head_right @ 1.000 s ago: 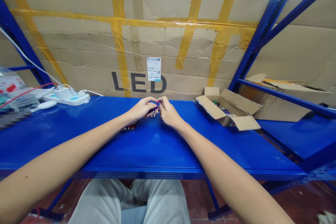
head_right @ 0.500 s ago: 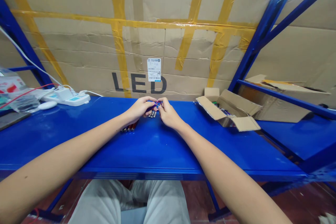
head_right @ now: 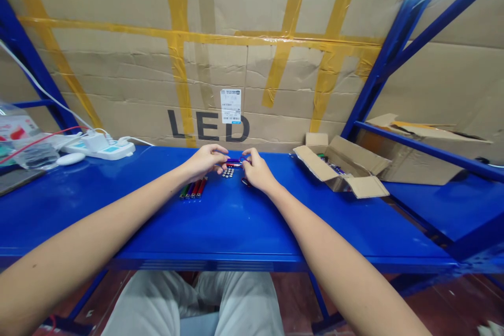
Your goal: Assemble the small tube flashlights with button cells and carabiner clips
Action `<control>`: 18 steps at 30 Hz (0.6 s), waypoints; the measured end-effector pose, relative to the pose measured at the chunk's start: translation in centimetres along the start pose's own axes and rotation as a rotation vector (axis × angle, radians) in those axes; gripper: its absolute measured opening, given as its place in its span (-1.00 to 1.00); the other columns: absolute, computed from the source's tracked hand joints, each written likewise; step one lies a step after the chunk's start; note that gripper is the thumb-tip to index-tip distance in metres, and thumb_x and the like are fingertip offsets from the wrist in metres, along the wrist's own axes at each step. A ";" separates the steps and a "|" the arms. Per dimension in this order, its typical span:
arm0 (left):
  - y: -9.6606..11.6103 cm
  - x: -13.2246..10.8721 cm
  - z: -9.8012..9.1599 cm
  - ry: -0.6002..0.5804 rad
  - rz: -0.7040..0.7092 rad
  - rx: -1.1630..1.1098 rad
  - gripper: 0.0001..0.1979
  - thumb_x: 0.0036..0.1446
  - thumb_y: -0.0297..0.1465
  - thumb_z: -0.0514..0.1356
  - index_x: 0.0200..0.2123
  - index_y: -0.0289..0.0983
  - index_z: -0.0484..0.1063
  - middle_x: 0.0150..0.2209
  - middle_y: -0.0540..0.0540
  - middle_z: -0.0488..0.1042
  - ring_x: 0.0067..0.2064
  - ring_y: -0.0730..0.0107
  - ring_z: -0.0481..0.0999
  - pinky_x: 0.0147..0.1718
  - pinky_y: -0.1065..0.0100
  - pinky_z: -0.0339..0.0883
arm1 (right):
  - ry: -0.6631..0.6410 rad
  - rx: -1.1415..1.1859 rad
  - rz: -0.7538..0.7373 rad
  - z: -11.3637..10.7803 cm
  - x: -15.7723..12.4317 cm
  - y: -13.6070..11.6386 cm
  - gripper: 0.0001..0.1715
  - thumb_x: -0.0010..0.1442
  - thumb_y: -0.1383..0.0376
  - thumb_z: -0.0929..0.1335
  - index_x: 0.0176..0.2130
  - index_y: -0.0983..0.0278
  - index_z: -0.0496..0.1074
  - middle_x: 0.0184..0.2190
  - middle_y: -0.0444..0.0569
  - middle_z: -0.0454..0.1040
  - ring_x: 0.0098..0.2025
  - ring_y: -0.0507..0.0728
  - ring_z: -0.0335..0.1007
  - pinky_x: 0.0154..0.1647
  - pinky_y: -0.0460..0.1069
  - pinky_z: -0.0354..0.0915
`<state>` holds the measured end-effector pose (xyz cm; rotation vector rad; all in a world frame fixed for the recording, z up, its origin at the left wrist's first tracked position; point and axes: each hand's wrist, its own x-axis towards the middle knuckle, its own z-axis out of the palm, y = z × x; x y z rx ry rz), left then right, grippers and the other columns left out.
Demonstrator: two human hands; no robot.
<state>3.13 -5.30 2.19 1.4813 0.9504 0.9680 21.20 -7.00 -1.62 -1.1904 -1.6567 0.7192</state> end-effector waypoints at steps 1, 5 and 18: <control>-0.1 0.2 -0.1 0.014 0.013 -0.011 -0.84 0.13 -0.67 0.16 -0.22 -0.39 0.33 -0.61 -0.05 0.47 -0.66 0.49 0.41 -0.56 0.40 0.32 | -0.011 0.012 0.015 0.0 0.0 -0.1 -0.80 0.20 0.36 0.21 -0.13 0.20 0.17 -0.57 -0.26 0.26 -0.63 0.00 0.20 -0.61 -0.11 0.17; -0.2 0.6 -0.2 0.068 0.117 -0.056 -0.91 0.14 -0.63 0.17 -0.33 -0.37 0.34 -0.60 -0.06 0.49 -0.63 0.45 0.47 -0.52 0.36 0.38 | -0.069 0.031 0.045 0.1 -0.3 -0.6 -0.82 0.21 0.33 0.23 -0.14 0.19 0.18 -0.64 -0.30 0.25 -0.70 0.00 0.19 -0.68 -0.10 0.17; -0.1 -0.7 1.0 0.081 0.408 0.108 -0.79 0.02 -0.29 0.34 -0.43 -0.30 0.42 -0.65 0.05 0.37 -0.61 0.53 0.32 -0.58 0.42 0.17 | -0.261 -0.047 -0.136 -0.1 -1.2 -2.0 -0.75 0.29 0.17 0.27 -0.16 0.28 0.40 -0.59 -0.13 0.43 -0.55 0.07 0.41 -0.49 -0.04 0.31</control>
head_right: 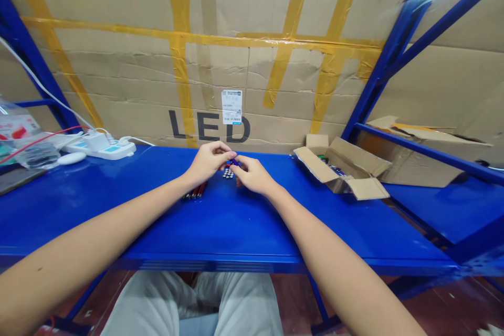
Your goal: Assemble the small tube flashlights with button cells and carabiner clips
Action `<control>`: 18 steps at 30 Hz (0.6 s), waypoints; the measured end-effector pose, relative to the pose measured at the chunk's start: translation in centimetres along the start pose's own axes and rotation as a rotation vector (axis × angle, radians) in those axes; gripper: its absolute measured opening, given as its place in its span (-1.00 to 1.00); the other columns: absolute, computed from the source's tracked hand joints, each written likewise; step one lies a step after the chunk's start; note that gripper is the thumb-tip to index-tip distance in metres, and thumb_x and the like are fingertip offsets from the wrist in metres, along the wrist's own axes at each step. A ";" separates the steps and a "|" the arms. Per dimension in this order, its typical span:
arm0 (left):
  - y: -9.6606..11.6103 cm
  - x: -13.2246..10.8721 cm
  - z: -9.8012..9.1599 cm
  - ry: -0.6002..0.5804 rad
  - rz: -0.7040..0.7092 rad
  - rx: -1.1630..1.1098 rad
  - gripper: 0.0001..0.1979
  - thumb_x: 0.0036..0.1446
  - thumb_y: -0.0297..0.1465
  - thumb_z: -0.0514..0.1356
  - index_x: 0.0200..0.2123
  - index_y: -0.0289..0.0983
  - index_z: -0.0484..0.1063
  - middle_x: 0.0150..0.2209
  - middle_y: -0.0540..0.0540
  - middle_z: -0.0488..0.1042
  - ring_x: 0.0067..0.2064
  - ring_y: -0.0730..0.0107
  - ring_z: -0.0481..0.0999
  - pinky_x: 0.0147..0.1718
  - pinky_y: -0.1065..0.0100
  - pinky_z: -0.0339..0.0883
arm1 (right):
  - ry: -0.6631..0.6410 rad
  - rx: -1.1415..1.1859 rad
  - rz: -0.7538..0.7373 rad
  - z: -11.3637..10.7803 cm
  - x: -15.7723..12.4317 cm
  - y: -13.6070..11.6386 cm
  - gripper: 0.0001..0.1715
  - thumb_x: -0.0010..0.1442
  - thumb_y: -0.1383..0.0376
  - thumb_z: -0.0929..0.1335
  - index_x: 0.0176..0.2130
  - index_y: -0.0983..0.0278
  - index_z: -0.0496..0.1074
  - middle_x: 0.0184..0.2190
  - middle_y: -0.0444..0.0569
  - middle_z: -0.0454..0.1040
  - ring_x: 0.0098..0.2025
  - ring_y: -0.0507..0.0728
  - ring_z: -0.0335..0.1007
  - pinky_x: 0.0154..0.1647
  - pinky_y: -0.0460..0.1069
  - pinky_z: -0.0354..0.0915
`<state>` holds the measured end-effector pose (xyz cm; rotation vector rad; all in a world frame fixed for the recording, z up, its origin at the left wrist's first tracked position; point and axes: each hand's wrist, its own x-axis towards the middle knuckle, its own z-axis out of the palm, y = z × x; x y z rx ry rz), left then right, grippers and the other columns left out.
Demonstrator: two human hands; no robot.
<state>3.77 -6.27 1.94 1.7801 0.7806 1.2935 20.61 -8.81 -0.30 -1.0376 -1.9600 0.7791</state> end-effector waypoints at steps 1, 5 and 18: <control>-0.1 0.0 0.0 0.006 0.014 0.020 -0.78 0.01 -0.28 0.34 -0.44 -0.30 0.43 -0.63 0.05 0.39 -0.58 0.52 0.33 -0.56 0.41 0.18 | 0.001 0.001 -0.012 0.0 0.0 0.0 -0.76 0.29 0.18 0.27 -0.18 0.29 0.41 -0.60 -0.12 0.44 -0.55 0.07 0.40 -0.48 -0.04 0.30; -0.5 0.1 0.0 0.010 0.034 0.051 -0.73 -0.02 -0.21 0.35 -0.45 -0.29 0.43 -0.52 0.00 0.47 -0.46 0.44 0.41 -0.43 0.37 0.26 | 0.001 0.081 -0.001 0.2 0.1 -0.3 -0.77 0.27 0.20 0.26 -0.30 0.31 0.38 -0.63 -0.11 0.44 -0.57 0.06 0.37 -0.50 -0.05 0.26; -1.3 1.6 -1.3 -0.003 -0.261 -0.603 -0.30 0.29 0.07 -0.16 -0.30 -0.38 0.54 -0.21 -0.32 0.59 -0.12 0.12 0.57 -0.07 0.18 0.37 | 0.049 -0.013 0.076 -0.1 0.2 0.4 -0.72 0.20 0.28 0.25 -0.54 0.24 0.21 -0.77 -0.21 0.29 -0.67 0.02 0.27 -0.50 -0.07 0.20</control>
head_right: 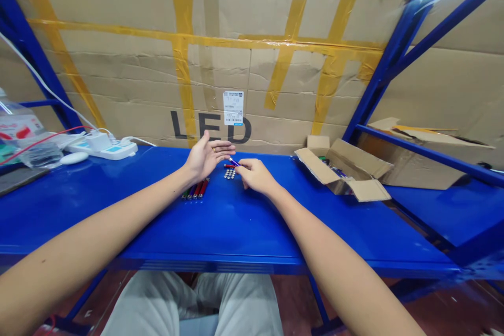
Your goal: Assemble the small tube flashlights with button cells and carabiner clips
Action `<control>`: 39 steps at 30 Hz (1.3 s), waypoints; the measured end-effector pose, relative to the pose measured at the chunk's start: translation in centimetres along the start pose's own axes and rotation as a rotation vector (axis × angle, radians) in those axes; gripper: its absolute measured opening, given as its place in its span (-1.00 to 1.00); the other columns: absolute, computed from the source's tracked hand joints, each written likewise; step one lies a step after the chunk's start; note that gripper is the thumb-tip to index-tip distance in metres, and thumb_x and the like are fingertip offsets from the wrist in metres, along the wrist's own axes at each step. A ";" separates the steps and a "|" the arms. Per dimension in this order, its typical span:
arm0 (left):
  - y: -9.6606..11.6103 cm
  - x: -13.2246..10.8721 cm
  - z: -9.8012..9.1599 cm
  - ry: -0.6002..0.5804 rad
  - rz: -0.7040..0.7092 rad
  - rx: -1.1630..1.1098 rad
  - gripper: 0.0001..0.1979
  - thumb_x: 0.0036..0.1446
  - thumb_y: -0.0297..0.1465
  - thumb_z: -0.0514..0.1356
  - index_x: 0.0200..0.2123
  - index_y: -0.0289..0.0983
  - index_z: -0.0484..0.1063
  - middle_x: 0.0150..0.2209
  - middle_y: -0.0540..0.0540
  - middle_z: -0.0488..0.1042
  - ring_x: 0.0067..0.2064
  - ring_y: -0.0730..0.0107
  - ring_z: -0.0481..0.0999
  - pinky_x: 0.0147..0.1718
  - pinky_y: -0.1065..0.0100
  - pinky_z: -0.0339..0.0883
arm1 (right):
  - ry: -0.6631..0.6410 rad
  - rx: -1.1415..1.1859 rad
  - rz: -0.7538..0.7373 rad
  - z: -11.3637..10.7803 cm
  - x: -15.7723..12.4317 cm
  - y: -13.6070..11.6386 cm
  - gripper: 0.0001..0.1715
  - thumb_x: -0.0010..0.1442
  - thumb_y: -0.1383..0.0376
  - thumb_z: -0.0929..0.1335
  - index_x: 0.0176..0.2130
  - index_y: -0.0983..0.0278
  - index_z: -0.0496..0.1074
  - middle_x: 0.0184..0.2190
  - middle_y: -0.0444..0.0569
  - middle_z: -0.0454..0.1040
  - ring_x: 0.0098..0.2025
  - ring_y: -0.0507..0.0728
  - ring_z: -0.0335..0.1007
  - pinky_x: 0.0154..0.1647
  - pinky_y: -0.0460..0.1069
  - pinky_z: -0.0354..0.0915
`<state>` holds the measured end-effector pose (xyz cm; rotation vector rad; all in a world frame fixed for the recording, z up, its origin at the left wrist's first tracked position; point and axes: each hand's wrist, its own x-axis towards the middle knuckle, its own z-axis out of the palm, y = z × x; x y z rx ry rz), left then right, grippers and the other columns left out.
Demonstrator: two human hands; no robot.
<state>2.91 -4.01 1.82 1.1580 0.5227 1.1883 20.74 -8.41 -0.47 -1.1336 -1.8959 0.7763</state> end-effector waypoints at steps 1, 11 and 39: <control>0.1 0.0 -0.1 -0.011 -0.009 -0.022 -0.29 0.28 0.08 -0.16 -0.30 -0.38 0.54 -0.20 -0.33 0.59 -0.11 0.10 0.57 -0.04 0.16 0.36 | -0.012 -0.023 0.004 0.0 -0.1 -0.1 -0.71 0.19 0.29 0.24 -0.56 0.24 0.20 -0.76 -0.21 0.29 -0.67 0.01 0.26 -0.50 -0.07 0.19; 0.2 -0.5 0.0 -0.110 -0.045 -0.048 -0.22 0.22 0.16 -0.16 -0.11 -0.40 0.53 0.02 -0.38 0.52 0.14 -0.03 0.44 0.14 0.09 0.22 | -0.115 -0.268 -0.113 0.3 -0.6 -1.7 -0.73 0.20 0.27 0.25 -0.38 0.34 0.48 -0.60 -0.16 0.35 -0.52 0.01 0.15 -0.44 -0.06 0.03; -0.1 -0.7 -0.2 -0.209 -0.051 0.049 -0.21 0.14 0.22 -0.10 -0.06 -0.34 0.51 0.05 -0.33 0.51 0.18 -0.01 0.41 0.13 0.11 0.27 | -0.107 -0.322 -0.161 0.2 -0.4 -1.3 -0.69 0.20 0.25 0.26 -0.41 0.36 0.50 -0.60 -0.17 0.29 -0.49 0.00 0.05 -0.45 -0.06 -0.05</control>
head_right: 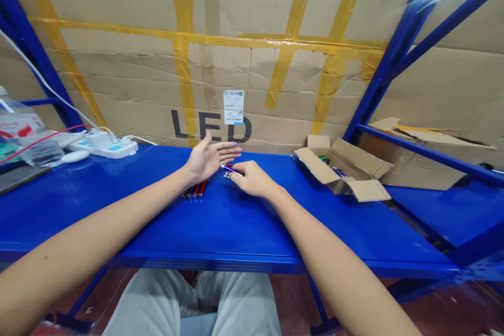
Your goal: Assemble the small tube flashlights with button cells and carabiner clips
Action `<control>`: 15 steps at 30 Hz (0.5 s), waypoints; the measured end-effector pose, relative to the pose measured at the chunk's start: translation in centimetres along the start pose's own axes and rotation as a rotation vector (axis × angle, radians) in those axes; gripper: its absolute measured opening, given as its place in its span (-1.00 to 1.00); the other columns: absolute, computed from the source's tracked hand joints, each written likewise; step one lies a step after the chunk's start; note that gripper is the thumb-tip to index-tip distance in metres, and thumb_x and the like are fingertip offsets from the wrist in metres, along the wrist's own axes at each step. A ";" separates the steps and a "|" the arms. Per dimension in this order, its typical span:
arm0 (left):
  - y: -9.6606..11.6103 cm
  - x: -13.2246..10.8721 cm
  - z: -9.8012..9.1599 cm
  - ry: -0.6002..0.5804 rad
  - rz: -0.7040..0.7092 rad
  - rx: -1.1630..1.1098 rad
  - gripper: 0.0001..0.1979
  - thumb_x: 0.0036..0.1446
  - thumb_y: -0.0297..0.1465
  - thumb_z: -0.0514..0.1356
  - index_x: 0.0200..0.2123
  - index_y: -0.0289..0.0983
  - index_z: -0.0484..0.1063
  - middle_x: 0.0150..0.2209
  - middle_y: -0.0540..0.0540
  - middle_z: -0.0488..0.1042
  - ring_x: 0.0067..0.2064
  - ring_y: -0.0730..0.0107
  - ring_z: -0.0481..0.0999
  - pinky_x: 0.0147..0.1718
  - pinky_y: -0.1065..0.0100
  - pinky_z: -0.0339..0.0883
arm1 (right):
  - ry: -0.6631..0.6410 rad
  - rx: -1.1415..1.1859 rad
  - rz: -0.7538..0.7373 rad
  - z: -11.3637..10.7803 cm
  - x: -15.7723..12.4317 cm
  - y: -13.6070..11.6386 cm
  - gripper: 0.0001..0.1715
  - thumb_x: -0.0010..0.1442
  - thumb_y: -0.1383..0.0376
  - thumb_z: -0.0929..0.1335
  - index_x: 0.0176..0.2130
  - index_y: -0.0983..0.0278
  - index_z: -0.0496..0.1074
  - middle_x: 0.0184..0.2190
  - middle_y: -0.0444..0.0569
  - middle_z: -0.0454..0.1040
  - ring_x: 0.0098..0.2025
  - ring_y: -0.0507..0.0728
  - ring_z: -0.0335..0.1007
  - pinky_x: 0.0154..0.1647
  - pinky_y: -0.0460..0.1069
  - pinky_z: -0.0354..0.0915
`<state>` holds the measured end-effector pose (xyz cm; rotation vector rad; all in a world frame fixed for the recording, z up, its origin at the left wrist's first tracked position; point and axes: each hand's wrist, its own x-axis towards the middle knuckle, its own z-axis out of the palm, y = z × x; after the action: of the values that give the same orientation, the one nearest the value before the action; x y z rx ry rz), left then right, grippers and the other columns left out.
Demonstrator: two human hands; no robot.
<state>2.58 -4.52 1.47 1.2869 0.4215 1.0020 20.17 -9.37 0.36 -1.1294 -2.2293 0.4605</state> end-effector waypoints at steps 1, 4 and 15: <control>0.0 0.0 0.0 -0.003 0.001 -0.006 -0.21 0.14 0.22 -0.10 -0.06 -0.34 0.51 0.05 -0.33 0.51 0.18 -0.01 0.41 0.13 0.11 0.27 | -0.002 -0.002 0.002 0.0 0.0 0.0 -0.69 0.20 0.26 0.26 -0.41 0.36 0.50 -0.61 -0.18 0.27 -0.50 0.00 0.05 -0.45 -0.06 -0.05; 0.1 0.0 -0.1 -0.012 0.001 -0.026 -0.21 0.14 0.22 -0.11 -0.07 -0.34 0.51 0.05 -0.33 0.51 0.18 -0.02 0.41 0.13 0.11 0.27 | -0.004 -0.010 0.009 0.0 0.0 -0.1 -0.69 0.20 0.26 0.26 -0.39 0.36 0.51 -0.62 -0.18 0.25 -0.50 0.00 0.05 -0.45 -0.06 -0.05; 0.2 0.0 0.0 -0.009 -0.018 -0.061 -0.19 0.14 0.22 -0.10 0.00 -0.35 0.47 0.06 -0.38 0.50 0.16 -0.05 0.42 0.12 0.07 0.25 | 0.009 -0.002 -0.011 -0.2 0.0 -0.1 -0.69 0.19 0.25 0.25 -0.46 0.35 0.46 -0.59 -0.17 0.32 -0.48 0.00 0.09 -0.44 -0.05 -0.03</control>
<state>2.49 -4.55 1.65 1.2302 0.3922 0.9860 20.24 -9.44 0.55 -1.1180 -2.2271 0.4476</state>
